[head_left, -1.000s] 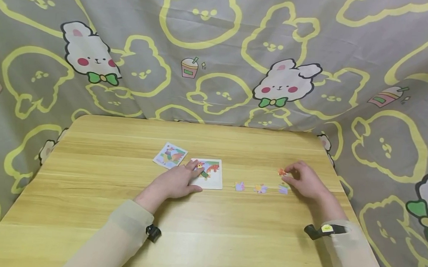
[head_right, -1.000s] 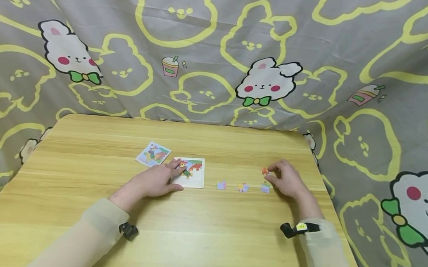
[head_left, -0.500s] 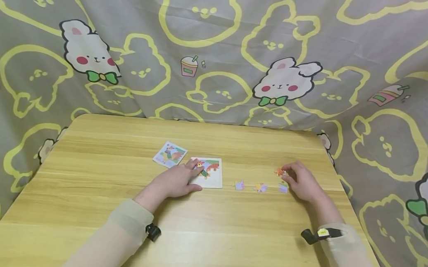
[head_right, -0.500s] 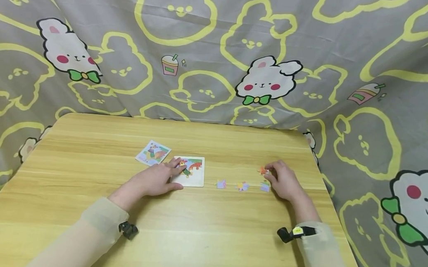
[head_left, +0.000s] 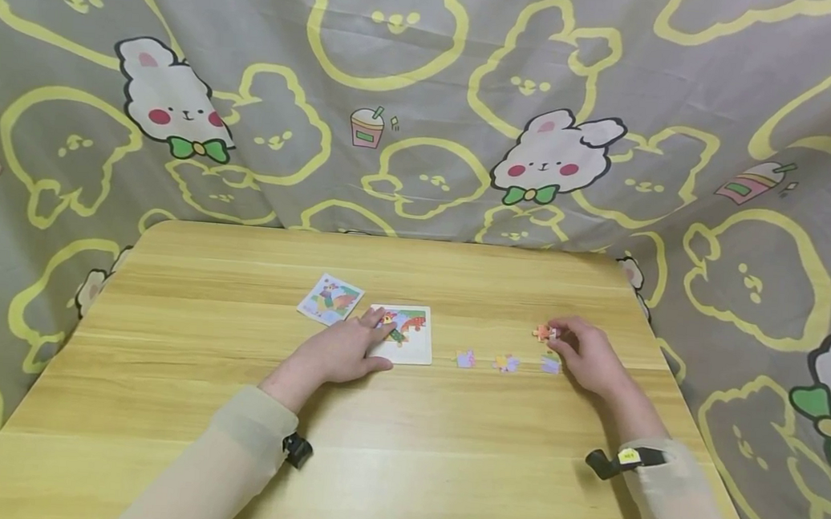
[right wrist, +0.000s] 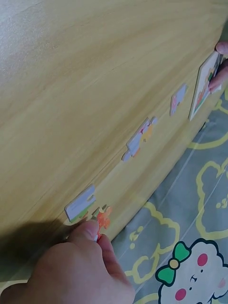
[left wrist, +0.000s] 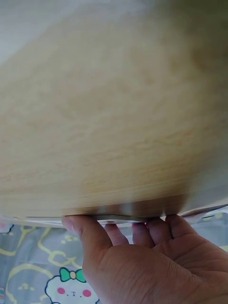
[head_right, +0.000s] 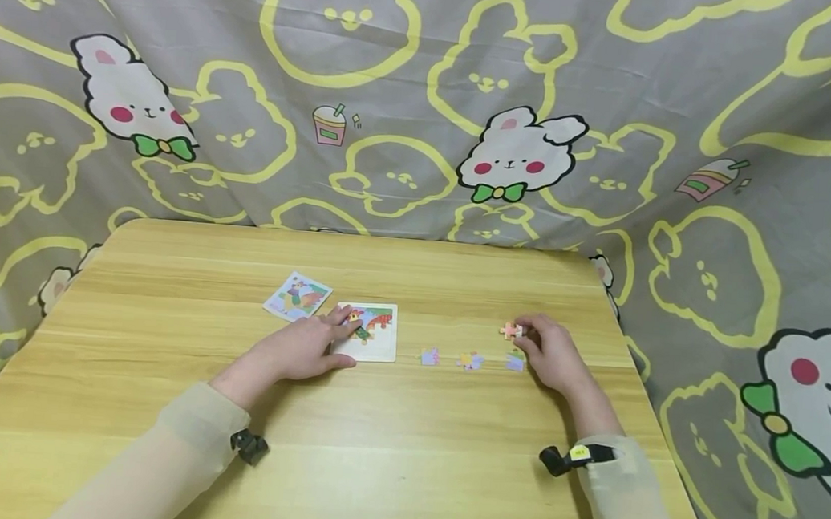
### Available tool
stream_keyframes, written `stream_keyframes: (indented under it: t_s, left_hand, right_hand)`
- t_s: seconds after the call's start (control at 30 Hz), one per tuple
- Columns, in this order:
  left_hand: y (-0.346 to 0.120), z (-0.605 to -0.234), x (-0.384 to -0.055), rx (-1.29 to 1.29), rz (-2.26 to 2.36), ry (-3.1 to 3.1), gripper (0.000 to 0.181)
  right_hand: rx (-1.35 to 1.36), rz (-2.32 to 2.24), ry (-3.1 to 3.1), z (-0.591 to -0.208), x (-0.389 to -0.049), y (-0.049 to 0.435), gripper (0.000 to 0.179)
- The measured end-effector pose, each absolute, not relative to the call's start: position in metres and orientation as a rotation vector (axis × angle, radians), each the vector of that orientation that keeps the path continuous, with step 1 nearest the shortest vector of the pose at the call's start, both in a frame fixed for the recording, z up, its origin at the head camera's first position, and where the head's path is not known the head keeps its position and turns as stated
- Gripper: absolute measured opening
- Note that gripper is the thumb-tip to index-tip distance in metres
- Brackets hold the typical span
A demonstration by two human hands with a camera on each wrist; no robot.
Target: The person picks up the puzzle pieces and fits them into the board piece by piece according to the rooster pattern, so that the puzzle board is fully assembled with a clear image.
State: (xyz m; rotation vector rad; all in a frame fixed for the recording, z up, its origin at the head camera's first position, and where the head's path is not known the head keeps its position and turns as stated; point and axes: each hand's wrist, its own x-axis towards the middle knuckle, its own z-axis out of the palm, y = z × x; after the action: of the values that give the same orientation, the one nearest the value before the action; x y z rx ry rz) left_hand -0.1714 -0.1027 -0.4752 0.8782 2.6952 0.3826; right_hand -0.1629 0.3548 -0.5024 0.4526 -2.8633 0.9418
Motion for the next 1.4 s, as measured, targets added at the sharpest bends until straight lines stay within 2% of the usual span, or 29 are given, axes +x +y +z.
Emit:
stream_keyframes:
  t_s: [0.5, 1.03, 1.4]
  left_hand:
    - [-0.104, -0.475, -0.171, 0.867, 0.374, 2.699, 0.078]
    - [-0.104, -0.473, -0.169, 0.867, 0.376, 2.697, 0.078]
    - [-0.104, -0.475, -0.17, 0.876, 0.379, 2.703, 0.078]
  right_hand:
    - [0.49, 0.978, -2.881, -0.489, -0.167, 0.34, 0.037]
    - [0.728, 1.137, -2.767, -0.47, -0.176, 0.269, 0.036]
    - [0.843, 1.193, -2.769, -0.477, -0.182, 0.23, 0.036]
